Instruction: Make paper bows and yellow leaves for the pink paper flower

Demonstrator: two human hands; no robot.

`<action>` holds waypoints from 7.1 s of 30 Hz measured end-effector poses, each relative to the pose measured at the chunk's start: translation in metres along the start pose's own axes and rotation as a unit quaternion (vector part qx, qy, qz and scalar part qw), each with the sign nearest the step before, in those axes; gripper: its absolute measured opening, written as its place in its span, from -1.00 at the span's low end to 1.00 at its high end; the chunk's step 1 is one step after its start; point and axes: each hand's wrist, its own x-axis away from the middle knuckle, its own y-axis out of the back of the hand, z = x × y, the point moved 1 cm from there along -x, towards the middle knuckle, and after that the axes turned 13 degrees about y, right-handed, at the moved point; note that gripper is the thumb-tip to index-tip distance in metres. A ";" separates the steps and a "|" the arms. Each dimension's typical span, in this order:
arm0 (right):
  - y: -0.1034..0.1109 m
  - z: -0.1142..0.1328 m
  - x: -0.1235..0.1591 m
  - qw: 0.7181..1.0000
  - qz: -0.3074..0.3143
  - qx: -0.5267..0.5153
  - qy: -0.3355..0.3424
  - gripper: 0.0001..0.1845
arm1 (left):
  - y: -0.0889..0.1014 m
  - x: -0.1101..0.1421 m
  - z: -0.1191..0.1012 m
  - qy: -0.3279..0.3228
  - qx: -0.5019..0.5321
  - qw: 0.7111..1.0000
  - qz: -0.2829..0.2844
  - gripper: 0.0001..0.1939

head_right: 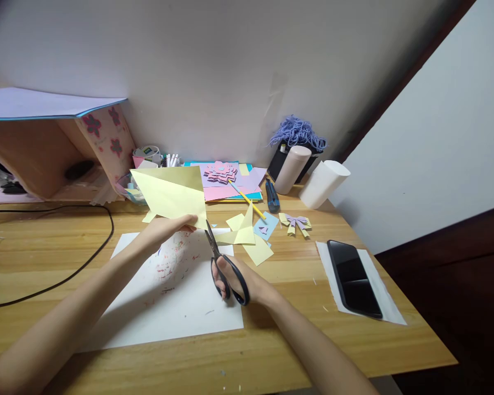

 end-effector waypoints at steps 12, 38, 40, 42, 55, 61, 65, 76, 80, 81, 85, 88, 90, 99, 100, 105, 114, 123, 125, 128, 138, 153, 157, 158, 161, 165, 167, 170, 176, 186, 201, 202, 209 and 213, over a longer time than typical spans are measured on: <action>0.000 0.002 0.000 1.000 0.011 0.018 -0.015 -0.21 | 0.001 -0.005 0.003 0.000 0.006 0.999 0.032 -0.81; 0.001 -0.001 0.001 1.000 0.007 0.017 -0.014 -0.25 | -0.001 -0.009 0.008 0.026 0.025 0.998 0.050 -0.81; 0.001 0.000 0.001 1.000 0.007 0.019 -0.013 -0.25 | -0.001 -0.009 0.007 0.023 0.032 0.998 0.049 -0.82; 0.001 0.001 0.001 1.000 0.006 0.027 -0.014 -0.26 | -0.001 -0.008 0.007 0.018 0.037 0.998 0.052 -0.83; 0.000 0.003 -0.001 0.998 -0.012 0.069 -0.006 -0.28 | -0.001 -0.007 0.003 -0.002 0.035 0.997 0.062 -0.83; 0.001 0.004 -0.001 0.997 -0.020 0.077 -0.016 -0.29 | 0.000 -0.007 0.002 -0.007 0.031 0.997 0.068 -0.81; 0.002 0.000 0.000 0.996 -0.029 0.079 -0.012 -0.32 | 0.000 -0.007 0.002 -0.002 0.024 0.998 0.061 -0.81; 0.000 0.001 0.000 0.999 -0.018 0.037 -0.016 -0.26 | 0.001 -0.012 0.007 -0.015 0.024 0.997 0.068 -0.79; -0.002 -0.007 -0.001 1.000 -0.003 -0.023 -0.011 -0.19 | -0.002 -0.010 0.007 0.004 0.011 0.996 0.085 -0.79; -0.003 -0.008 -0.001 0.999 -0.005 -0.031 -0.011 -0.19 | -0.003 -0.009 0.008 0.007 0.006 0.996 0.090 -0.78; -0.005 -0.008 -0.002 0.998 -0.016 -0.053 -0.020 -0.20 | -0.004 -0.010 0.011 0.012 -0.015 0.995 0.101 -0.77; -0.005 -0.008 -0.003 0.997 -0.016 -0.067 -0.017 -0.20 | -0.005 -0.011 0.012 0.005 -0.006 0.994 0.108 -0.78; -0.005 -0.009 -0.003 0.997 -0.013 -0.072 -0.013 -0.20 | -0.006 -0.012 0.013 -0.002 0.005 0.993 0.119 -0.79; -0.005 -0.007 0.000 1.000 -0.029 0.002 0.011 -0.26 | -0.006 -0.018 0.018 -0.007 0.032 0.988 0.151 -0.77; -0.005 -0.007 0.000 0.999 -0.031 0.010 0.011 -0.27 | -0.006 -0.018 0.018 -0.005 0.031 0.988 0.149 -0.77; -0.004 -0.007 -0.001 0.999 -0.038 0.030 0.010 -0.29 | -0.006 -0.018 0.019 -0.001 0.025 0.989 0.143 -0.77; -0.007 -0.008 0.000 0.999 -0.035 0.011 0.023 -0.24 | -0.006 -0.020 0.022 -0.008 0.033 0.988 0.153 -0.74; -0.008 -0.011 -0.001 0.999 -0.037 -0.011 0.015 -0.20 | -0.008 -0.014 0.018 0.015 0.017 0.990 0.140 -0.77; -0.008 -0.012 -0.001 0.999 -0.039 -0.006 0.015 -0.21 | -0.008 -0.014 0.019 0.014 0.014 0.990 0.142 -0.74; -0.007 -0.013 0.000 0.999 -0.046 0.004 0.019 -0.24 | -0.008 -0.015 0.021 0.018 0.005 0.990 0.137 -0.72; -0.007 -0.007 -0.001 0.998 -0.062 0.025 0.018 -0.29 | -0.011 -0.013 0.017 0.005 0.035 0.989 0.141 -0.84; -0.005 -0.007 -0.001 0.994 -0.083 0.069 0.018 -0.37 | -0.011 -0.013 0.014 -0.021 0.044 0.989 0.139 -0.74; -0.006 -0.011 -0.001 0.997 -0.067 0.035 0.021 -0.28 | -0.015 -0.017 0.018 -0.032 0.019 0.992 0.123 -0.68; -0.007 -0.012 -0.001 0.998 -0.062 0.014 0.017 -0.26 | -0.016 -0.017 0.019 -0.031 0.008 0.992 0.120 -0.67; -0.009 -0.013 -0.002 0.997 -0.061 -0.043 0.008 -0.23 | -0.019 -0.016 0.022 -0.038 -0.010 0.992 0.124 -0.65; -0.011 -0.012 -0.003 0.996 -0.073 -0.051 0.004 -0.22 | -0.020 -0.014 0.023 -0.044 -0.004 0.989 0.144 -0.62; -0.012 -0.011 -0.004 0.995 -0.081 -0.052 -0.001 -0.22 | -0.020 -0.014 0.022 -0.039 0.007 0.988 0.151 -0.62; -0.012 -0.011 -0.005 0.994 -0.094 -0.055 -0.006 -0.22 | -0.020 -0.013 0.021 -0.032 0.023 0.985 0.165 -0.62; -0.013 -0.009 -0.006 0.992 -0.115 -0.057 -0.007 -0.26 | -0.019 -0.013 0.020 -0.033 0.021 0.986 0.162 -0.61; -0.012 -0.009 -0.005 0.992 -0.123 -0.002 -0.003 -0.28 | -0.018 -0.013 0.020 -0.039 0.027 0.985 0.164 -0.63; -0.009 -0.024 -0.006 0.991 -0.122 -0.051 0.008 -0.24 | -0.025 -0.008 0.022 -0.006 0.021 0.983 0.184 -0.62; -0.009 -0.025 -0.007 0.991 -0.124 -0.049 0.007 -0.25 | -0.025 -0.008 0.021 -0.005 0.022 0.983 0.182 -0.63; -0.011 -0.012 -0.007 0.989 -0.146 -0.027 0.001 -0.30 | -0.025 -0.008 0.021 -0.004 0.032 0.983 0.182 -0.65; -0.012 -0.012 -0.007 0.990 -0.140 -0.035 -0.012 -0.26 | -0.025 -0.008 0.021 -0.005 0.031 0.982 0.186 -0.64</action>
